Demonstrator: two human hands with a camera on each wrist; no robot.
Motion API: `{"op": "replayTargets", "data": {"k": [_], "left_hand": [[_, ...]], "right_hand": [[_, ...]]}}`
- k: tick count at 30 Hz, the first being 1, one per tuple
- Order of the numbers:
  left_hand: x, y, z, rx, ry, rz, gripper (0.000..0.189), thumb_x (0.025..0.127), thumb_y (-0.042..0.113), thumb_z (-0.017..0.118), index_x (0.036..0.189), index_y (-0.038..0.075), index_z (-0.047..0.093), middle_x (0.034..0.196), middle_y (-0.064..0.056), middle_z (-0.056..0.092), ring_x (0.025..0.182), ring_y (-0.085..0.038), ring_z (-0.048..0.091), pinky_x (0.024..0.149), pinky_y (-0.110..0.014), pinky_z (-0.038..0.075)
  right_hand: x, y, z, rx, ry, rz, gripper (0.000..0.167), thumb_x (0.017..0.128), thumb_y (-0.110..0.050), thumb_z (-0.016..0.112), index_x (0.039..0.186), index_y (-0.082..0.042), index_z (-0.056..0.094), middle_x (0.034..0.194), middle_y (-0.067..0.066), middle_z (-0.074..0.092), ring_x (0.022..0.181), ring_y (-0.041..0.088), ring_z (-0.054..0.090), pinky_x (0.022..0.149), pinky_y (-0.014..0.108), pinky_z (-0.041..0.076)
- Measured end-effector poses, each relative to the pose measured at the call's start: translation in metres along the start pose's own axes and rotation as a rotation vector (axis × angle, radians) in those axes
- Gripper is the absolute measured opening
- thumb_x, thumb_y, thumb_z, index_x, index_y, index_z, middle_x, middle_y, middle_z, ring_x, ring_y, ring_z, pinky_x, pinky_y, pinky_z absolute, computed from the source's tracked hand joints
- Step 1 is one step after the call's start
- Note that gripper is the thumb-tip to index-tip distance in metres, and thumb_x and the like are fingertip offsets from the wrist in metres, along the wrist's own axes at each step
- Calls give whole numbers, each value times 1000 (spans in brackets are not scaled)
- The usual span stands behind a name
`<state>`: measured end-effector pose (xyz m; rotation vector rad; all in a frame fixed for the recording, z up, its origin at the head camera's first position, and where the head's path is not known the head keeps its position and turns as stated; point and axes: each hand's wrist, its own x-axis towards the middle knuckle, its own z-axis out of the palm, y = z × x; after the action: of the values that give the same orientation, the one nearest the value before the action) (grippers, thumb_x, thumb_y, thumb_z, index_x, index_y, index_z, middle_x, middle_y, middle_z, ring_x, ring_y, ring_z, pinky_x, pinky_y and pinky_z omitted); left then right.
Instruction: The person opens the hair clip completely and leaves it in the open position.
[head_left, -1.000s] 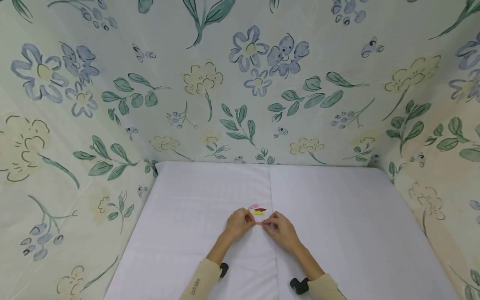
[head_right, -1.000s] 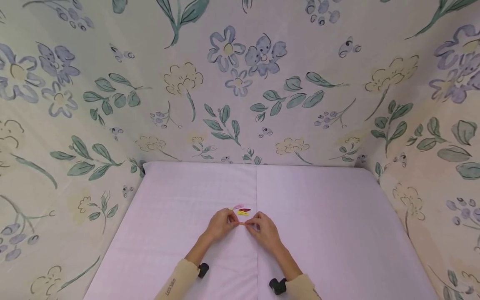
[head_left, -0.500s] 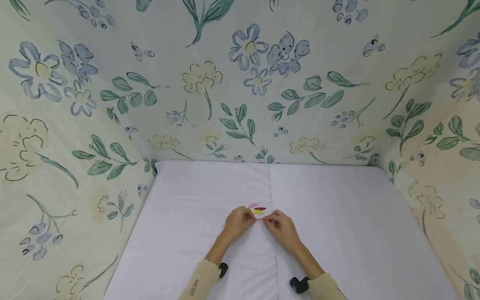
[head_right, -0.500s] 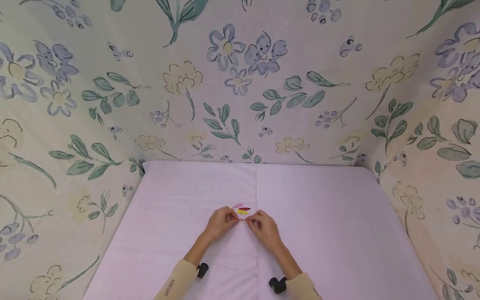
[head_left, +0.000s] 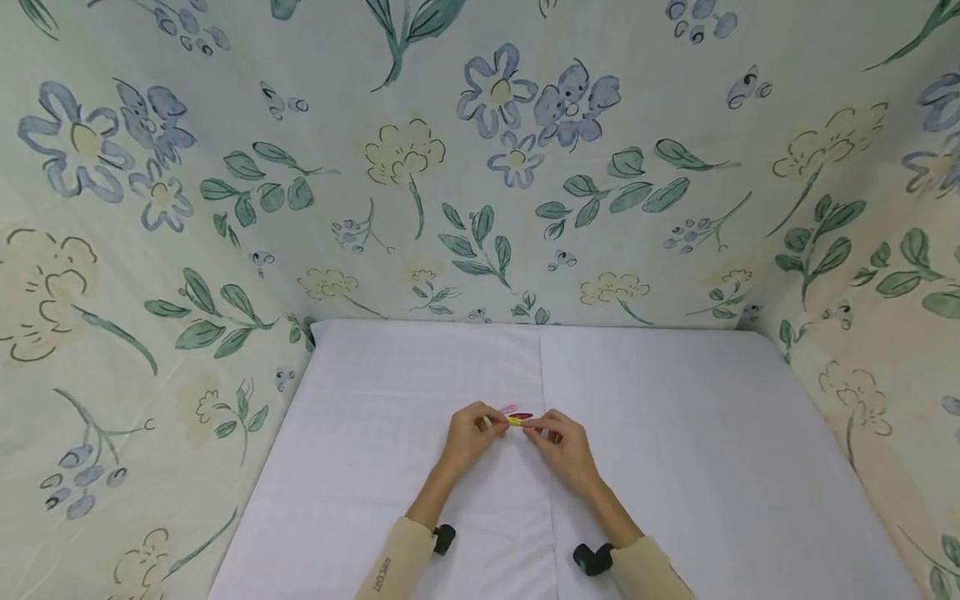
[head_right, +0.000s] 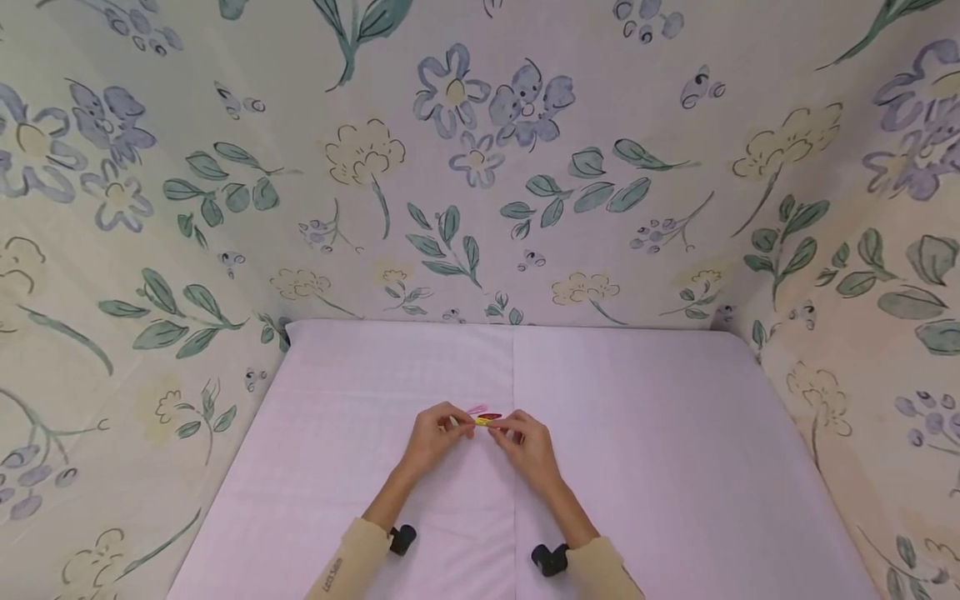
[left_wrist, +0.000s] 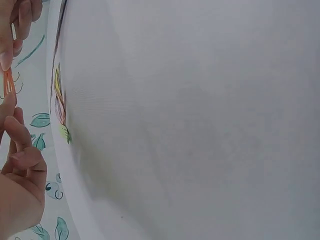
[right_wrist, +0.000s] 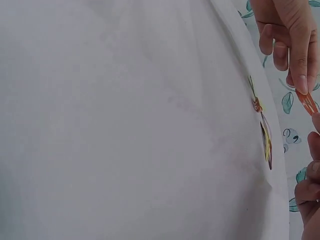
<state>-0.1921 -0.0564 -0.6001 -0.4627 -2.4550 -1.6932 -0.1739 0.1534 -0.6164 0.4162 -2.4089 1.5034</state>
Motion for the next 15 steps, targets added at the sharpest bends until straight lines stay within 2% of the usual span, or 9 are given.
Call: {"op": "replayTargets", "data": {"k": [3, 8, 15], "left_hand": [[1, 1, -2, -56, 8, -43, 6, 83, 2, 83, 88, 4, 79, 83, -13, 75, 59, -4, 52, 55, -14, 41], [4, 2, -5, -78, 50, -110, 6, 84, 6, 84, 89, 7, 81, 87, -12, 75, 62, -5, 52, 57, -14, 42], [13, 0, -7, -90, 94, -92, 6, 83, 10, 85, 89, 9, 83, 86, -12, 75, 65, -15, 56, 61, -17, 42]], "right_hand": [[4, -2, 1, 23, 19, -20, 10, 86, -9, 84, 95, -12, 83, 76, -3, 65, 58, 0, 41, 49, 19, 35], [10, -6, 3, 19, 25, -21, 10, 86, -9, 84, 95, -11, 83, 74, -2, 60, 58, 0, 38, 50, 18, 33], [20, -9, 11, 19, 85, -58, 11, 85, -3, 83, 95, -7, 83, 67, 3, 50, 61, 2, 37, 53, 13, 30]]}}
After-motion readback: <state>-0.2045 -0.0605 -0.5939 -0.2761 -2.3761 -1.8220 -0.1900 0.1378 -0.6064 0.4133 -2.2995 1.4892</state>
